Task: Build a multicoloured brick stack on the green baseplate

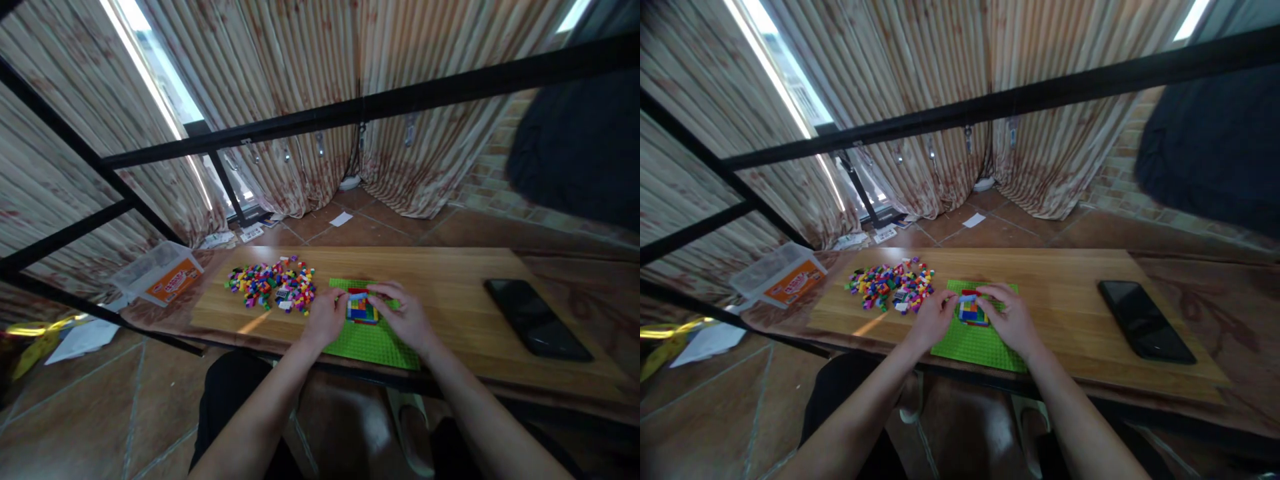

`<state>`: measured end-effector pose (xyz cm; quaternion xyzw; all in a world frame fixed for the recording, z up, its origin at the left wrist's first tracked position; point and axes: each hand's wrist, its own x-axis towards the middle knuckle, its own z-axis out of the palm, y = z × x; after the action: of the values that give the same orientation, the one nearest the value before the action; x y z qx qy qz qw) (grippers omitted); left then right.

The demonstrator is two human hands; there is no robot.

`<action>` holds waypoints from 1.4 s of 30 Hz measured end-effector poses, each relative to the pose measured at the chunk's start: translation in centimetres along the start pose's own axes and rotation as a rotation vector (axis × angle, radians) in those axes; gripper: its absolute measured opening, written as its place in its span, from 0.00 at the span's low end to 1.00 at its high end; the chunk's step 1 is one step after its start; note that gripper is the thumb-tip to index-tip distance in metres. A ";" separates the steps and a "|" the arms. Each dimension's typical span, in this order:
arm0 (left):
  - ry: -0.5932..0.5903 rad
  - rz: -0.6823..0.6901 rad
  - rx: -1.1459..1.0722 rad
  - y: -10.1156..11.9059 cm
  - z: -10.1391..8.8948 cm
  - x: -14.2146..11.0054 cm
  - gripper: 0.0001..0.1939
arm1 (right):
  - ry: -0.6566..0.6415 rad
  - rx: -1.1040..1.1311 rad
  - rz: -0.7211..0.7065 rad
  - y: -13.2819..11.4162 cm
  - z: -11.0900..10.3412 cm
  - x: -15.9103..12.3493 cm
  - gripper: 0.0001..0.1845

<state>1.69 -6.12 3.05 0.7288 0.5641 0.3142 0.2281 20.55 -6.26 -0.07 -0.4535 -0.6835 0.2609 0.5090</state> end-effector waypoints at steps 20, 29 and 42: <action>0.082 -0.223 -0.409 -3.5 3.5 2.1 0.13 | 0.050 -0.301 -0.045 1.5 1.9 0.6 0.13; 0.094 -0.344 -0.695 -2.8 4.2 2.3 0.11 | 0.110 -0.178 0.047 1.7 2.3 0.5 0.11; 0.110 -0.470 -0.758 -1.7 4.1 2.4 0.08 | 0.140 0.150 0.353 4.0 3.1 0.8 0.18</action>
<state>3.82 -3.27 -0.48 0.4280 0.5708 0.4766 0.5137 18.99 -3.38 -4.08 -0.5441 -0.5348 0.3641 0.5341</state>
